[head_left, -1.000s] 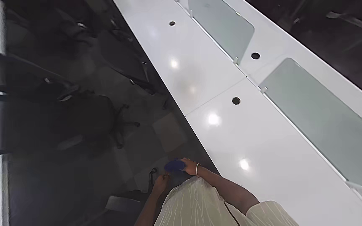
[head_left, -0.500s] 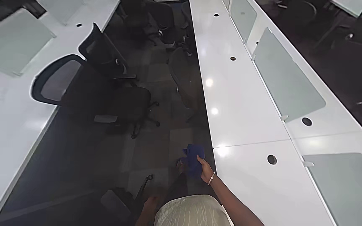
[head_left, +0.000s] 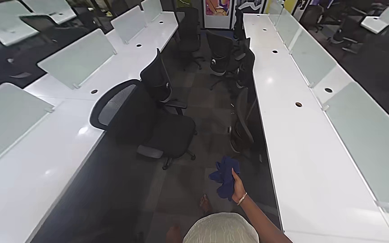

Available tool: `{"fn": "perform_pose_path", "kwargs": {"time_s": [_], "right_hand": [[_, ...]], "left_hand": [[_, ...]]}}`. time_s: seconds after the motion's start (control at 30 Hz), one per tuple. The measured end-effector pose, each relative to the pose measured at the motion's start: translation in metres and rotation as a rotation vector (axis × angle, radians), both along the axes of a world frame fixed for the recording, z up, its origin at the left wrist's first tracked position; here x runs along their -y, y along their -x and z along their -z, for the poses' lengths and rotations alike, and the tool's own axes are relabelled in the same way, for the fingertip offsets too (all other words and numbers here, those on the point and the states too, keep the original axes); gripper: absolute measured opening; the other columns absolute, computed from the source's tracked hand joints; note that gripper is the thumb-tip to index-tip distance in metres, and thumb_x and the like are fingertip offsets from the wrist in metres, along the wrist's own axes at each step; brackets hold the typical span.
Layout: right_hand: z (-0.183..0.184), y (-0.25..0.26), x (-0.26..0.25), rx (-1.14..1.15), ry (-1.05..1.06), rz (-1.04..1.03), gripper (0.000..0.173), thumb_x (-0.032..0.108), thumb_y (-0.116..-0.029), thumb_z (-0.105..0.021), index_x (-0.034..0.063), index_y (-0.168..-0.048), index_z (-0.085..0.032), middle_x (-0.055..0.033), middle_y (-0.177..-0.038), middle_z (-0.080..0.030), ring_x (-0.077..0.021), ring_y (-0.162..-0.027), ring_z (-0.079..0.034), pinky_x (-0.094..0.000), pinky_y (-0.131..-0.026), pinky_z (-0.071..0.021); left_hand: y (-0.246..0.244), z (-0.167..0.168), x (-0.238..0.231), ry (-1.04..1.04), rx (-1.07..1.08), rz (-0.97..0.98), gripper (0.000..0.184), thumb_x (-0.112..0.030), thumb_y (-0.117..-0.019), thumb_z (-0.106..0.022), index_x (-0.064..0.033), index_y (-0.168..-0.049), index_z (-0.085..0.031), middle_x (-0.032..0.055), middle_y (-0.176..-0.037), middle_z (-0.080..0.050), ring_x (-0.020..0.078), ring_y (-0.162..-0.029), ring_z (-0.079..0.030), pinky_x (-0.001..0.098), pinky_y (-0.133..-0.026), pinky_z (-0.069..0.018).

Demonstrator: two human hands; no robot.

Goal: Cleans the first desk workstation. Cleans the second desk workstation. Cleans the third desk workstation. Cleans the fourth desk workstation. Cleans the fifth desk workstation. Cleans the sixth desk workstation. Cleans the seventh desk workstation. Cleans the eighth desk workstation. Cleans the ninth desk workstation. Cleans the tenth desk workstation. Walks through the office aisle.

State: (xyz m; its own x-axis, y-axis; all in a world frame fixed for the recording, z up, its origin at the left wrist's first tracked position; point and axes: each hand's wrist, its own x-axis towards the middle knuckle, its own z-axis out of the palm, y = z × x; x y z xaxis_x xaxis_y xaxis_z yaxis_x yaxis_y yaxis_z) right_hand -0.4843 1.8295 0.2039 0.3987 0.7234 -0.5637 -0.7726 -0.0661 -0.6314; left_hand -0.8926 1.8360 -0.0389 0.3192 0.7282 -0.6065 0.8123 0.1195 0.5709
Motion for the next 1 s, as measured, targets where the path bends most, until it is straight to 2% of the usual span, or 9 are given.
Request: {"fn": "perform_pose_path", "kwargs": {"time_s": [0.03, 0.1, 0.23, 0.4, 0.5, 0.57, 0.7, 0.87, 1.0], "right_hand": [[-0.003, -0.003, -0.023, 0.013, -0.013, 0.005, 0.049, 0.039, -0.1125, -0.025, 0.0096, -0.137, -0.056, -0.0105, -0.119, -0.071, -0.0191, -0.109, -0.069, -0.0397, -0.091, -0.0584], [-0.009, -0.008, -0.063, 0.017, -0.034, 0.014, 0.048, 0.038, -0.1124, -0.026, 0.0095, -0.137, -0.056, -0.0106, -0.118, -0.071, -0.0191, -0.108, -0.069, -0.0393, -0.091, -0.0583], [-0.008, -0.03, -0.144, 0.023, -0.038, 0.067, 0.047, 0.039, -0.1119, -0.029, 0.0102, -0.138, -0.055, -0.0103, -0.12, -0.07, -0.0189, -0.11, -0.068, -0.0402, -0.092, -0.0577], [0.022, -0.087, -0.266, 0.022, -0.05, 0.123, 0.051, 0.044, -0.1112, -0.028, 0.0109, -0.143, -0.052, -0.0122, -0.128, -0.067, -0.0224, -0.116, -0.066, -0.0458, -0.096, -0.056], [0.031, -0.133, -0.367, 0.052, -0.051, 0.155, 0.051, 0.043, -0.1116, -0.027, 0.0115, -0.142, -0.052, -0.01, -0.126, -0.067, -0.0189, -0.114, -0.065, -0.0428, -0.095, -0.056], [0.036, -0.166, -0.442, 0.067, -0.039, 0.18, 0.052, 0.044, -0.1116, -0.027, 0.0099, -0.144, -0.049, -0.012, -0.13, -0.065, -0.0198, -0.117, -0.064, -0.0435, -0.097, -0.0541], [0.011, -0.243, -0.583, 0.118, -0.021, 0.183, 0.055, 0.046, -0.1111, -0.029, 0.0106, -0.15, -0.044, -0.014, -0.139, -0.06, -0.0215, -0.124, -0.06, -0.0452, -0.103, -0.0515], [-0.024, -0.305, -0.701, 0.118, -0.131, 0.17, 0.053, 0.044, -0.1117, -0.028, 0.0097, -0.148, -0.046, -0.0131, -0.136, -0.061, -0.0203, -0.121, -0.062, -0.0438, -0.101, -0.0524], [-0.015, -0.337, -0.759, 0.141, -0.11, -0.015, 0.05, 0.04, -0.1121, -0.029, 0.0083, -0.146, -0.049, -0.0127, -0.132, -0.065, -0.0193, -0.12, -0.063, -0.0415, -0.101, -0.0538]], "left_hand": [[-0.01, -0.008, -0.032, 0.199, -0.007, -0.115, 0.038, -0.03, -0.106, -0.055, 0.0019, -0.123, -0.066, 0.0221, -0.111, -0.071, 0.0339, -0.101, -0.07, 0.0524, -0.091, -0.057], [-0.038, -0.031, -0.091, 0.34, -0.078, -0.235, 0.037, -0.029, -0.107, -0.055, 0.0004, -0.129, -0.063, 0.0224, -0.117, -0.069, 0.0349, -0.106, -0.068, 0.054, -0.096, -0.0538], [-0.092, -0.031, -0.184, 0.295, -0.183, -0.082, 0.041, -0.035, -0.1065, -0.053, -0.0029, -0.127, -0.066, 0.022, -0.118, -0.07, 0.0371, -0.111, -0.067, 0.0571, -0.098, -0.0519], [-0.19, -0.032, -0.276, 0.299, -0.063, 0.076, 0.041, -0.035, -0.1056, -0.054, -0.0058, -0.132, -0.064, 0.0196, -0.124, -0.069, 0.0346, -0.115, -0.067, 0.0553, -0.102, -0.0511], [-0.25, -0.037, -0.343, 0.273, -0.014, 0.112, 0.041, -0.035, -0.1049, -0.055, -0.0063, -0.133, -0.064, 0.0188, -0.124, -0.069, 0.0329, -0.115, -0.067, 0.0546, -0.103, -0.0515], [-0.286, -0.048, -0.389, 0.26, 0.021, 0.109, 0.04, -0.033, -0.1051, -0.055, -0.0043, -0.131, -0.064, 0.0196, -0.121, -0.069, 0.0326, -0.113, -0.067, 0.0538, -0.102, -0.0512], [-0.367, -0.071, -0.497, 0.215, 0.075, 0.159, 0.037, -0.031, -0.1055, -0.052, -0.0058, -0.128, -0.065, 0.0174, -0.117, -0.071, 0.03, -0.11, -0.069, 0.0526, -0.1, -0.0528], [-0.455, -0.115, -0.635, 0.123, 0.207, 0.046, 0.032, -0.027, -0.1057, -0.052, -0.0048, -0.126, -0.066, 0.0149, -0.112, -0.072, 0.0256, -0.101, -0.07, 0.0477, -0.096, -0.0548], [-0.507, -0.113, -0.744, 0.081, 0.33, -0.13, 0.029, -0.021, -0.1065, -0.051, -0.0024, -0.124, -0.065, 0.0149, -0.111, -0.072, 0.0227, -0.098, -0.071, 0.0432, -0.092, -0.0573]]}}
